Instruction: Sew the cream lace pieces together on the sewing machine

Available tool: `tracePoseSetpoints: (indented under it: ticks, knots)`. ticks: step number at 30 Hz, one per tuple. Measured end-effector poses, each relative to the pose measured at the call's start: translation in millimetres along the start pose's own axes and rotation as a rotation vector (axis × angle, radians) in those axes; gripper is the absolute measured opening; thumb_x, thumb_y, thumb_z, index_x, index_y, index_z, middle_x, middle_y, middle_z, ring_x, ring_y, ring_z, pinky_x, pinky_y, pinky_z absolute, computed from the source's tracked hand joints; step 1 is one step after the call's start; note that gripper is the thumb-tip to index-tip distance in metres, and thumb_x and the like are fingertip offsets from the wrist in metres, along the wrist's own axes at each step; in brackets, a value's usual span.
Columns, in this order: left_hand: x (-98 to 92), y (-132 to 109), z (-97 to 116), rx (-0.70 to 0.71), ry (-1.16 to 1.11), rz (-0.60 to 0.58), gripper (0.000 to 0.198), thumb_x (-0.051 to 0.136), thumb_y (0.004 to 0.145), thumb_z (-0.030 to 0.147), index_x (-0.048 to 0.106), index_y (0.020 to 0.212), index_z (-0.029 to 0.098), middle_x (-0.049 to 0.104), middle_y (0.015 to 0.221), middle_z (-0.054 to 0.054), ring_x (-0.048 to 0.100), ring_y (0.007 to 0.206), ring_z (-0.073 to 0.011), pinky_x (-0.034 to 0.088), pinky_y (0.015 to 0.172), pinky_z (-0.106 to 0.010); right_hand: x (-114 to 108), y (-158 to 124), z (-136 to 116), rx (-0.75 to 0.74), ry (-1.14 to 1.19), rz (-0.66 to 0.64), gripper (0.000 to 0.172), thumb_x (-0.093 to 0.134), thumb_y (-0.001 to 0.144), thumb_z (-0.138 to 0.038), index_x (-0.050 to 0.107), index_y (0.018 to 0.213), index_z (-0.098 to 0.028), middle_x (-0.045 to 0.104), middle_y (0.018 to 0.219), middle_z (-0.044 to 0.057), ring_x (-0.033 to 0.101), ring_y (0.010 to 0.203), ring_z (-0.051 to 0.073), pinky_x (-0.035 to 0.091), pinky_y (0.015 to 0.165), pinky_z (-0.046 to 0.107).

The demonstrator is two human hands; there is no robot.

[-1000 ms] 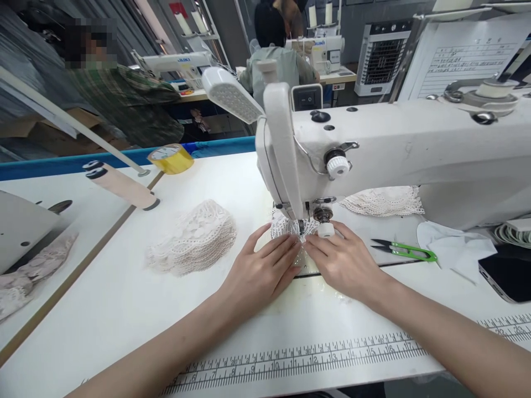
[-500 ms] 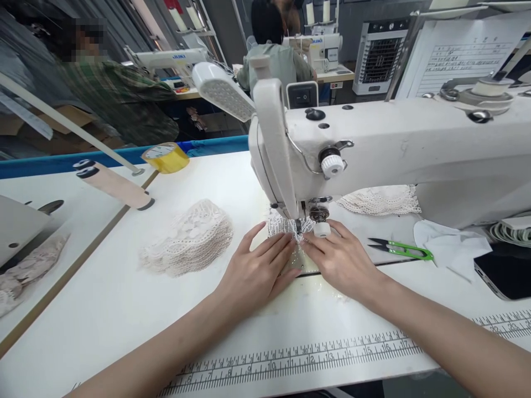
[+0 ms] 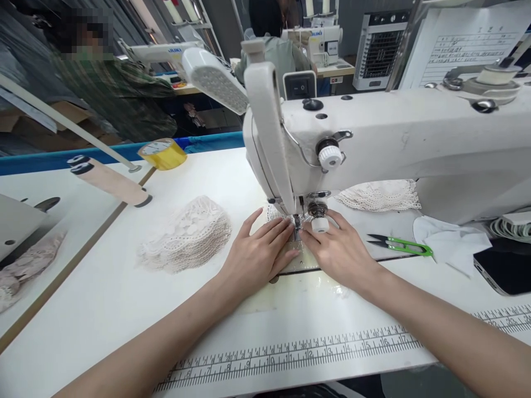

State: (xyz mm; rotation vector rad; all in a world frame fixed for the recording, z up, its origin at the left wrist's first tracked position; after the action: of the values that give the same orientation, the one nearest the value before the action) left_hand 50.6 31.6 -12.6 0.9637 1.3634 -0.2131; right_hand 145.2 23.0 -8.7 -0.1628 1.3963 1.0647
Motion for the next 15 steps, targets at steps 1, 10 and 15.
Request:
tracePoseSetpoints:
  ticks: [1, 10, 15]
  knots:
    - [0.4, 0, 0, -0.001, 0.003, 0.001, 0.043, 0.043, 0.095, 0.041, 0.061, 0.116, 0.009, 0.066, 0.117, -0.011, 0.059, 0.111, -0.0224, 0.028, 0.111, -0.047, 0, 0, 0, -0.001, -0.002, 0.001, 0.033, 0.046, 0.081, -0.001, 0.065, 0.105, -0.012, 0.069, 0.109, 0.005, 0.061, 0.09, 0.019, 0.042, 0.09, 0.037]
    - [4.5, -3, -4, -0.061, 0.014, -0.051, 0.045, 0.041, 0.095, 0.045, 0.057, 0.122, 0.012, 0.059, 0.128, -0.012, 0.056, 0.114, -0.0224, 0.037, 0.103, -0.042, -3, -9, 13, 0.03, -0.024, 0.029, 0.03, 0.048, 0.082, -0.004, 0.068, 0.104, -0.012, 0.073, 0.09, 0.008, 0.064, 0.086, 0.021, 0.039, 0.094, 0.04]
    - [2.4, -4, -10, -0.143, 0.035, -0.073, 0.046, 0.045, 0.093, 0.044, 0.055, 0.124, 0.011, 0.058, 0.126, -0.013, 0.051, 0.119, -0.0282, 0.036, 0.103, -0.046, -4, -9, 17, 0.055, -0.037, 0.023, 0.032, 0.048, 0.082, -0.005, 0.066, 0.108, -0.013, 0.073, 0.087, 0.008, 0.065, 0.081, 0.021, 0.041, 0.092, 0.039]
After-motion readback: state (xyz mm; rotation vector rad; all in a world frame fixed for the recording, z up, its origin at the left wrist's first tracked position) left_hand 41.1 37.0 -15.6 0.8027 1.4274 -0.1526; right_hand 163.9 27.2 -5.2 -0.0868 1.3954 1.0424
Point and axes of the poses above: each hand's wrist, its own y-axis towards the middle knuckle, its own x-axis out of the palm, z = x × y, the point moved 8 cm from there along y, towards the middle knuckle
